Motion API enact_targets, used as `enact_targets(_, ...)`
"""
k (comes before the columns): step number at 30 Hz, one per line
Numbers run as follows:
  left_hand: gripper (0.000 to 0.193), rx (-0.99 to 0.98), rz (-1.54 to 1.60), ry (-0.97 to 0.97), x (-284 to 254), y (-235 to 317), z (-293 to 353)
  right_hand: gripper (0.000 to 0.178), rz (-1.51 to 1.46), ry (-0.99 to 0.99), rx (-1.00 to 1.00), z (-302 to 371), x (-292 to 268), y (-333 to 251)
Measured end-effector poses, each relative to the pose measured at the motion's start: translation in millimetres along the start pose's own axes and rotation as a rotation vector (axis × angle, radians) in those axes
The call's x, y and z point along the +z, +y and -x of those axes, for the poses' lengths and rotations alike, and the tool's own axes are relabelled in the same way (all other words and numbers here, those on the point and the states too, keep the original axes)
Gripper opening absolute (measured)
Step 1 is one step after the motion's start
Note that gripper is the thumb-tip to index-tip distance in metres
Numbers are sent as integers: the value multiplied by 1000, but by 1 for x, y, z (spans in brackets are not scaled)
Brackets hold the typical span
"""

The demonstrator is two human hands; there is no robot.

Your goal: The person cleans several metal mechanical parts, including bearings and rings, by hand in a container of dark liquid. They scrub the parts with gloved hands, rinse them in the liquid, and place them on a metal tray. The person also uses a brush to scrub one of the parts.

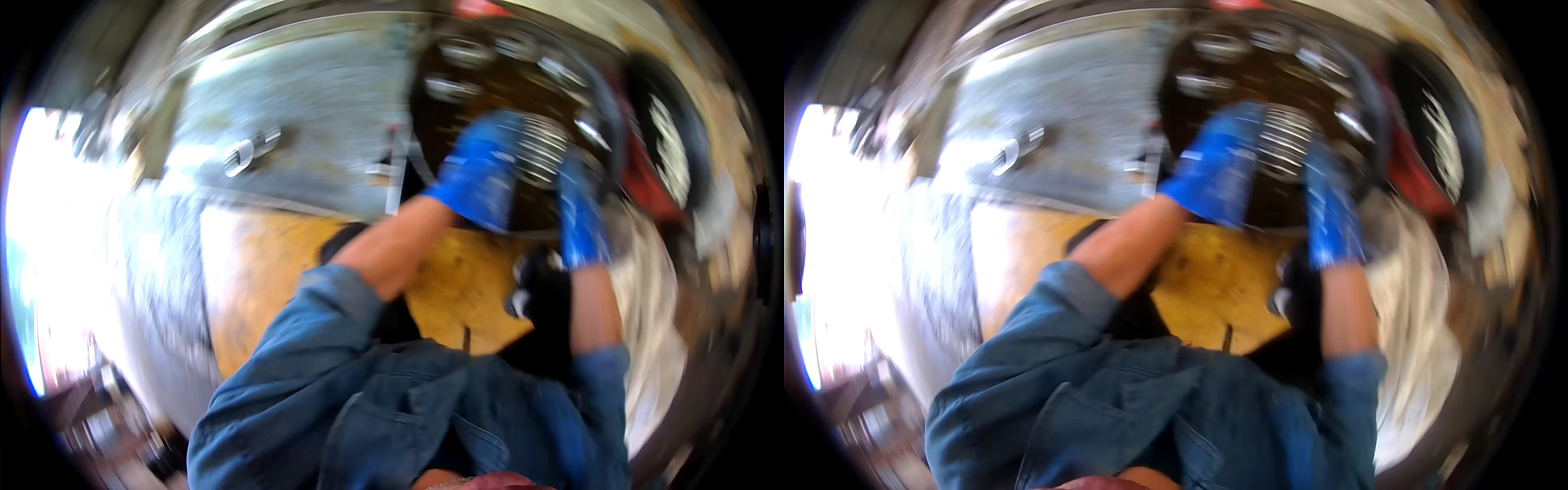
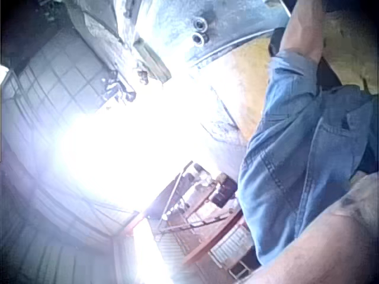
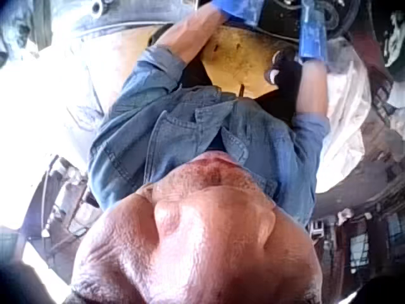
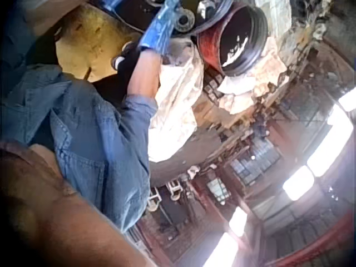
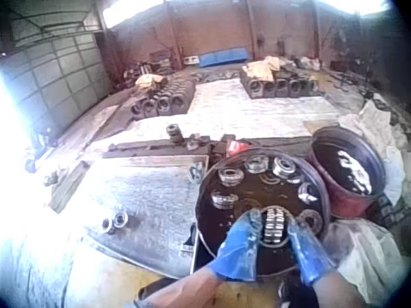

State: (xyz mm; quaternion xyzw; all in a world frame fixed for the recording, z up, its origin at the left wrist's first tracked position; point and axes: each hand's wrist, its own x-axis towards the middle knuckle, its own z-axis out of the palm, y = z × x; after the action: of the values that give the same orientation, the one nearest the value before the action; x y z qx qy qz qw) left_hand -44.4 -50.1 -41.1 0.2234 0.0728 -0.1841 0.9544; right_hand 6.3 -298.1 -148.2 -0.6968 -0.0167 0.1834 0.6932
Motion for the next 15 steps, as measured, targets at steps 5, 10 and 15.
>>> enact_targets(5, 36, 279, -1510, 377, 9, -43, -60, 33, 19, 280, 23, 37, -32, -6)
enact_targets(10, 40, 567, -1407, 261, -11, -28, -39, 53, 51, 215, -105, 82, 36, -110)
enact_targets(15, 59, 105, -1450, 463, -16, -31, -33, 67, 234, 176, 348, 62, 28, -94)
